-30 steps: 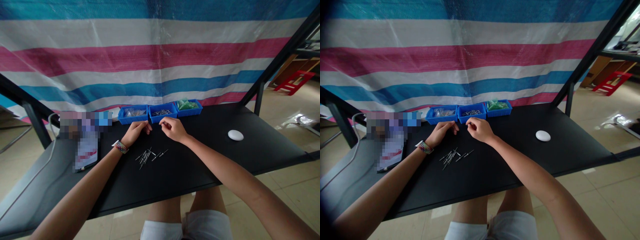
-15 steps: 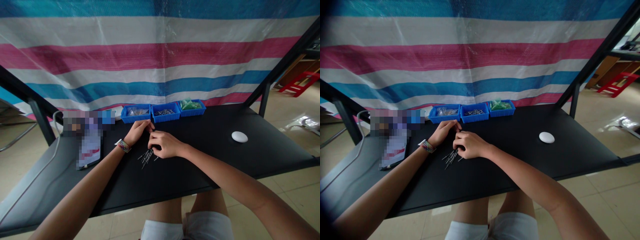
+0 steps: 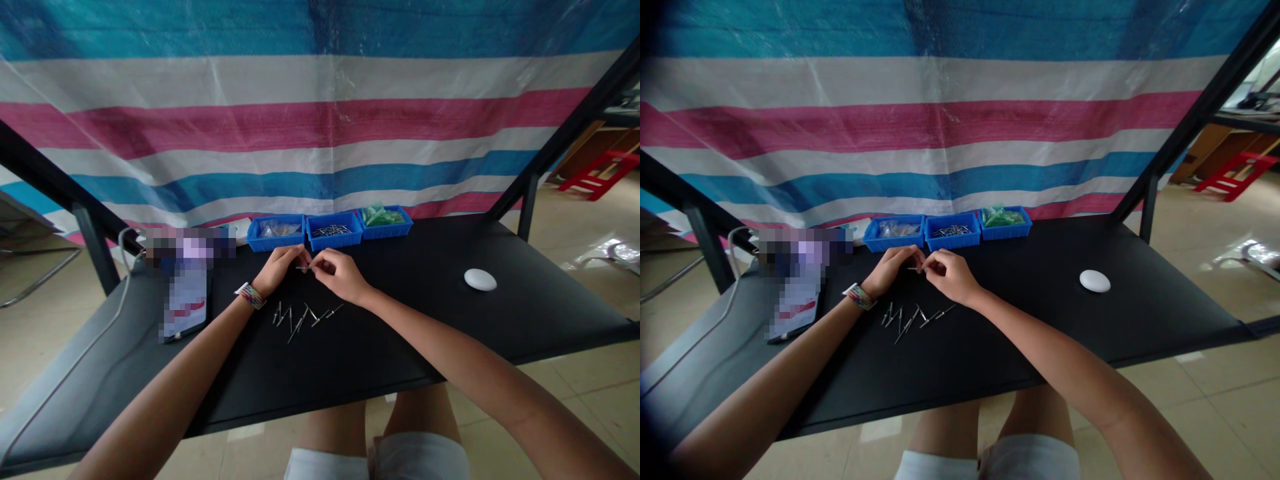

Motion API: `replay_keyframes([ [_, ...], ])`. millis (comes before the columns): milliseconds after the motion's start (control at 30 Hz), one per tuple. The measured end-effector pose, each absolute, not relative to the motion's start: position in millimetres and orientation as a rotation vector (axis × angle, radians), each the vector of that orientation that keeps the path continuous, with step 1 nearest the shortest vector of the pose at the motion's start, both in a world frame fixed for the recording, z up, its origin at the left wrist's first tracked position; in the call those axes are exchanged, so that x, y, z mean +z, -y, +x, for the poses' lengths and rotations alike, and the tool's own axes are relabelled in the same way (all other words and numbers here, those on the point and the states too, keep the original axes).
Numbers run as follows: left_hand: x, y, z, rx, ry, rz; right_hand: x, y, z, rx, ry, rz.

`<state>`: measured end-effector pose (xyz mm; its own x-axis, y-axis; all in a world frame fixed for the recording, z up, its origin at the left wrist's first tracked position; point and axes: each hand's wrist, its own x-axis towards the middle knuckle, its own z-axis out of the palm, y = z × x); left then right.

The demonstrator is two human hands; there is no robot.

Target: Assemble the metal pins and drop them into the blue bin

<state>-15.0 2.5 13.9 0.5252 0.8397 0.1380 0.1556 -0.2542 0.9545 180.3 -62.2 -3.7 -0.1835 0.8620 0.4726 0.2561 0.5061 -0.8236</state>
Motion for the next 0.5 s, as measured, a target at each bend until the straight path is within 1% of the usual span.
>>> replay_keyframes([
  [100,14.5,-2.8,-16.0,0.833,-0.817,1.734,-10.9,53.4,182.5,0.805,1.53,-1.014],
  [267,17.5,-2.2,-16.3,0.809,-0.766,1.808,-15.0,50.2,183.2,0.93,1.421,-1.001],
  [500,18.3,-0.5,-15.8,0.788,-0.817,1.872,-14.1,50.4,184.4,0.955,1.371,-0.99],
])
